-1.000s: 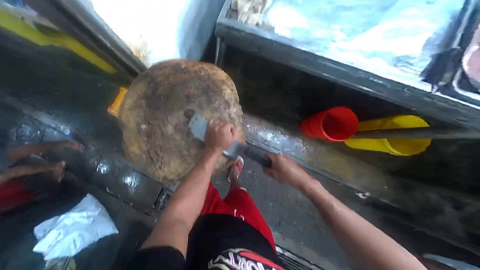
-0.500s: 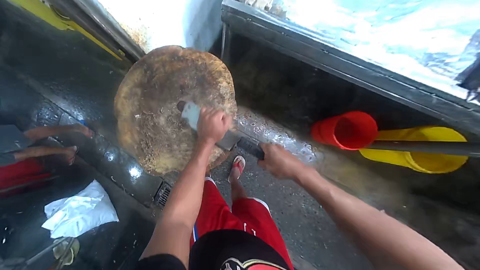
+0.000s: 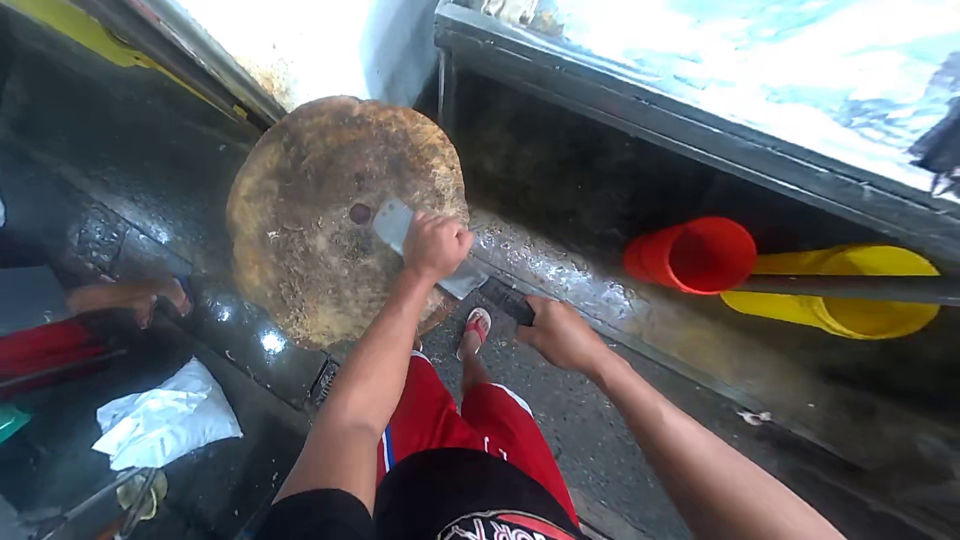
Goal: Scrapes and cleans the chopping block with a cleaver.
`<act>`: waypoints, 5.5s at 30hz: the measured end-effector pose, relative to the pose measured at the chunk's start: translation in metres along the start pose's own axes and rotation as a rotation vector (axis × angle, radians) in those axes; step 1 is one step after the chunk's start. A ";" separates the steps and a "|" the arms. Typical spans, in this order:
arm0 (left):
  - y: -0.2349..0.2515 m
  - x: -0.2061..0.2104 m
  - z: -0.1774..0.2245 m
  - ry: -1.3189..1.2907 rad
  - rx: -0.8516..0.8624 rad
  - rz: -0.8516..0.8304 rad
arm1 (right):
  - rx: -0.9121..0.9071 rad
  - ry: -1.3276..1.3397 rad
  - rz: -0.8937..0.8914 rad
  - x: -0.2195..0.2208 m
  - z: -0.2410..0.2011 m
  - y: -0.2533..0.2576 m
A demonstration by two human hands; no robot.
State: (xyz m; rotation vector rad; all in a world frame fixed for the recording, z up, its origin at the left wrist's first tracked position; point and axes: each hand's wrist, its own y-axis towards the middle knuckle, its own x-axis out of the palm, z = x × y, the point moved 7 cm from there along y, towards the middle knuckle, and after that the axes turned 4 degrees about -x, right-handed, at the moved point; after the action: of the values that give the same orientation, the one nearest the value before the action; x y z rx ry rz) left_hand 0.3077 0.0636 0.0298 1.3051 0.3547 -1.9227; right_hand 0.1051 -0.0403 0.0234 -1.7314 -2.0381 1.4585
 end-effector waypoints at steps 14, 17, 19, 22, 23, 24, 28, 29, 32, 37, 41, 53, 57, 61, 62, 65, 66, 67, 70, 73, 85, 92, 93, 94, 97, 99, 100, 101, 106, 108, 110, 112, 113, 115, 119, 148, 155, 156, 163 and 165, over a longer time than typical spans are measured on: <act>-0.059 -0.015 -0.021 -0.035 0.088 -0.107 | -0.024 0.125 -0.055 0.082 -0.021 -0.020; -0.079 -0.022 -0.030 0.019 0.083 -0.017 | 0.041 0.136 -0.035 0.097 -0.023 -0.030; -0.055 -0.006 -0.001 -0.028 0.139 -0.051 | 0.076 0.195 0.033 0.083 -0.003 -0.037; -0.045 0.011 0.021 -0.094 0.215 -0.165 | 0.102 0.231 0.037 0.086 0.003 -0.043; -0.055 0.002 0.006 -0.094 0.207 -0.181 | 0.080 0.229 0.007 0.095 -0.008 -0.040; -0.069 -0.010 -0.015 -0.078 0.186 -0.163 | 0.062 0.213 -0.026 0.106 -0.022 -0.035; -0.106 -0.039 -0.053 0.024 0.124 -0.074 | 0.088 0.189 -0.059 0.141 -0.051 -0.040; -0.099 -0.034 -0.043 0.006 0.138 -0.080 | 0.098 0.192 -0.012 0.134 -0.044 -0.045; -0.067 0.005 0.020 -0.090 0.247 -0.227 | 0.170 0.286 0.160 0.118 -0.008 -0.069; -0.091 0.005 0.017 -0.173 0.437 -0.356 | 0.236 0.348 0.165 0.164 -0.025 -0.078; -0.129 -0.041 -0.058 -0.062 0.328 -0.300 | 0.223 0.287 0.124 0.203 -0.084 -0.069; -0.143 -0.069 -0.099 -0.030 0.339 -0.376 | 0.193 0.429 0.082 0.244 -0.129 -0.062; -0.124 -0.024 -0.010 -0.164 0.511 -0.391 | 0.325 0.503 0.301 0.227 -0.076 -0.097; -0.111 -0.013 0.003 -0.280 0.648 -0.333 | 0.324 0.550 0.313 0.226 -0.075 -0.086; -0.118 -0.027 -0.024 -0.254 0.599 -0.336 | 0.281 0.523 0.244 0.229 -0.091 -0.077; -0.138 -0.064 -0.091 -0.092 0.393 -0.297 | 0.216 0.424 0.117 0.241 -0.123 -0.060; -0.138 -0.067 -0.091 -0.076 0.376 -0.274 | 0.216 0.417 0.132 0.239 -0.123 -0.061; -0.130 -0.064 -0.079 -0.086 0.399 -0.250 | 0.224 0.422 0.179 0.232 -0.117 -0.064; -0.111 -0.027 -0.017 -0.215 0.575 -0.257 | 0.304 0.477 0.343 0.218 -0.086 -0.085; -0.116 -0.034 -0.034 -0.230 0.612 -0.314 | 0.264 0.471 0.235 0.223 -0.099 -0.072; -0.063 0.010 0.029 -0.232 0.643 -0.277 | 0.333 0.471 0.366 0.166 -0.046 -0.075; -0.092 -0.028 -0.029 -0.119 0.375 -0.193 | 0.262 0.323 0.210 0.160 -0.066 -0.065; -0.070 -0.021 -0.017 -0.130 0.409 -0.177 | 0.260 0.332 0.266 0.144 -0.059 -0.058; -0.052 -0.012 -0.004 -0.141 0.459 -0.181 | 0.261 0.356 0.295 0.135 -0.053 -0.055; -0.078 -0.015 -0.018 -0.173 0.455 -0.188 | 0.229 0.355 0.169 0.160 -0.056 -0.054; -0.095 -0.030 -0.040 -0.153 0.393 -0.127 | 0.197 0.322 0.114 0.168 -0.065 -0.055; -0.096 -0.032 -0.040 -0.139 0.371 -0.114 | 0.202 0.314 0.128 0.166 -0.065 -0.058; -0.089 -0.030 -0.033 -0.138 0.369 -0.111 | 0.212 0.319 0.165 0.158 -0.062 -0.060; -0.084 -0.021 -0.037 -0.129 0.474 -0.255 | 0.178 0.404 0.173 0.187 -0.074 -0.045; -0.108 -0.043 -0.072 -0.064 0.423 -0.200 | 0.144 0.407 0.098 0.206 -0.098 -0.043; -0.115 -0.049 -0.076 -0.047 0.406 -0.154 | 0.162 0.414 0.131 0.207 -0.099 -0.050; -0.087 -0.033 -0.047 -0.059 0.487 -0.165 | 0.180 0.457 0.233 0.185 -0.082 -0.049; -0.081 -0.021 -0.033 -0.066 0.540 -0.221 | 0.198 0.496 0.249 0.188 -0.075 -0.051; -0.079 -0.012 -0.027 -0.090 0.593 -0.272 | 0.215 0.525 0.235 0.198 -0.077 -0.044; -0.110 -0.040 -0.073 -0.056 0.479 -0.232 | 0.173 0.513 0.129 0.225 -0.105 -0.043; -0.038 -0.019 -0.034 -0.131 0.380 -0.161 | 0.164 0.379 0.251 0.125 -0.057 -0.029; -0.006 -0.019 -0.056 -0.048 0.272 -0.217 | 0.045 0.293 0.068 0.095 -0.065 0.018; -0.026 -0.032 -0.069 -0.018 0.185 -0.161 | -0.010 0.234 0.039 0.095 -0.068 0.020; 0.008 -0.018 -0.051 -0.005 0.139 -0.042 | -0.019 0.195 0.007 0.047 -0.044 0.036; -0.031 -0.031 -0.066 0.038 -0.011 -0.112 | -0.086 0.111 -0.121 0.066 -0.049 0.038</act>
State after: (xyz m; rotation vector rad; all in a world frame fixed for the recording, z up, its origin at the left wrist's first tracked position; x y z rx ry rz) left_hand 0.3346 0.1382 0.0223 1.3406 0.4660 -1.9875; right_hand 0.1388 0.0376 -0.0077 -1.6464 -2.1354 1.2282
